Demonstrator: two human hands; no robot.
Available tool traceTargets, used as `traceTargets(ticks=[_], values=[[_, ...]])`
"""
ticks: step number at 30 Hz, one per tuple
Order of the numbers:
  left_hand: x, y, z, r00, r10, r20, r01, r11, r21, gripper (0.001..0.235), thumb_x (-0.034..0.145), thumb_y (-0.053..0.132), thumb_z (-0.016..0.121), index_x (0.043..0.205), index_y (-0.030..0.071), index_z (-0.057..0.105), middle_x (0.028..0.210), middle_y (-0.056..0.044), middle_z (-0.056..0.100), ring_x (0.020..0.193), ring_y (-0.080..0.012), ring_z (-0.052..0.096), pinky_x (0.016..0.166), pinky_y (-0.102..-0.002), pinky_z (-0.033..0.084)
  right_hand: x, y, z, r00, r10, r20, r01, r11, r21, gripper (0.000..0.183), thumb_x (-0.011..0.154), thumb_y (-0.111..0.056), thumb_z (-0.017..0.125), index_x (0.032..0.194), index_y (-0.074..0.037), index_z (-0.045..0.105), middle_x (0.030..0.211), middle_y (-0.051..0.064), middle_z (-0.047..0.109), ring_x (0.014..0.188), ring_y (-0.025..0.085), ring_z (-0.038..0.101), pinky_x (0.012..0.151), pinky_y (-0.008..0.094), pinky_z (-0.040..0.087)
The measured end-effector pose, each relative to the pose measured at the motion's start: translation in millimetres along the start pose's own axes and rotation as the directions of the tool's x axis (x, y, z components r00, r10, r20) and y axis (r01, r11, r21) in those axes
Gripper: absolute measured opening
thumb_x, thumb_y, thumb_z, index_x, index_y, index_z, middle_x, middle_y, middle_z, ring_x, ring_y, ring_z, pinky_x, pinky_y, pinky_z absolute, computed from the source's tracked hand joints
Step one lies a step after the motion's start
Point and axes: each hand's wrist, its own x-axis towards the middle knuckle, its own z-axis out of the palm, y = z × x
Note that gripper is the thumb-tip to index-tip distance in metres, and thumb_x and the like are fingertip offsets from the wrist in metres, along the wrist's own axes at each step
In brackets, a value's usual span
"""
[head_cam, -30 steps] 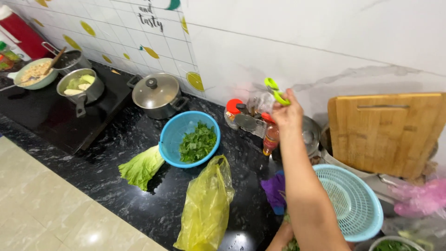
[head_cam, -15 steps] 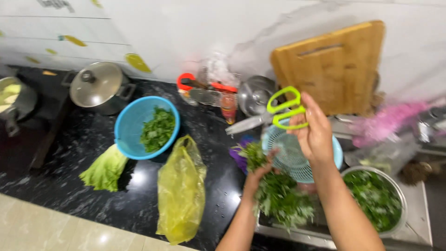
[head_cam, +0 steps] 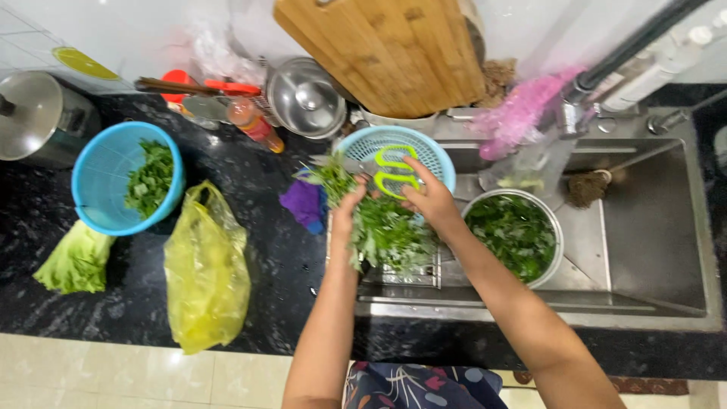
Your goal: Washing leafy greens in a sink and cutting them with scissors into a colander.
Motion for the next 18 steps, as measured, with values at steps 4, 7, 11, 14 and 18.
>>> traceTargets(ticks=[4,7,11,14,18], values=[[-16,11,38,0.998,-0.021,-0.067,0.022,1.0,0.016,0.03,0.084,0.022,0.073,0.11,0.009,0.067,0.103,-0.002,0.073,0.089,-0.0184,0.071,0.072,-0.036,0.06,-5,-46,-17,1.0,-0.019,-0.002,0.013,0.726,-0.687,0.054,0.088,-0.025,0.078,0.14,-0.018,0.064,0.091,0.016,0.064,0.077,0.031,0.063,0.071,0.042,0.051],[5,-25,16,0.987,-0.034,-0.155,0.071,0.967,0.243,0.035,0.09,0.027,0.077,0.105,-0.004,0.074,0.094,-0.009,0.075,0.078,-0.0199,0.071,0.069,-0.035,0.057,-9,-38,-33,0.93,-0.325,0.175,0.313,0.443,-0.84,0.045,0.077,-0.021,0.085,0.118,-0.012,0.068,0.102,0.015,0.064,0.091,0.034,0.066,0.077,0.045,0.054],[0,-49,10,0.996,0.013,-0.092,0.002,0.987,0.158,0.032,0.084,0.025,0.077,0.105,0.001,0.075,0.091,-0.009,0.074,0.075,-0.0194,0.07,0.067,-0.035,0.056,-21,-25,-44,0.782,-0.548,0.296,0.55,0.385,-0.741,0.051,0.074,-0.008,0.084,0.121,-0.006,0.064,0.117,0.017,0.059,0.108,0.037,0.064,0.088,0.044,0.055],[-7,-48,14,0.987,0.158,0.003,-0.153,0.946,0.285,0.03,0.086,0.022,0.078,0.107,0.001,0.074,0.094,-0.005,0.073,0.078,-0.0161,0.068,0.07,-0.033,0.057,-22,-10,-59,0.895,-0.395,0.209,0.442,0.717,-0.539,0.059,0.079,-0.002,0.078,0.134,-0.005,0.057,0.126,0.012,0.058,0.112,0.029,0.066,0.091,0.039,0.056],[-8,-39,2,0.985,0.164,0.049,-0.168,0.869,0.466,0.024,0.088,0.017,0.075,0.102,-0.001,0.073,0.092,-0.006,0.074,0.081,-0.0158,0.068,0.074,-0.033,0.055,-20,35,-89,0.963,-0.202,0.179,0.24,0.944,-0.227,0.05,0.081,0.002,0.074,0.129,-0.003,0.061,0.13,0.008,0.054,0.112,0.02,0.068,0.094,0.033,0.057]])
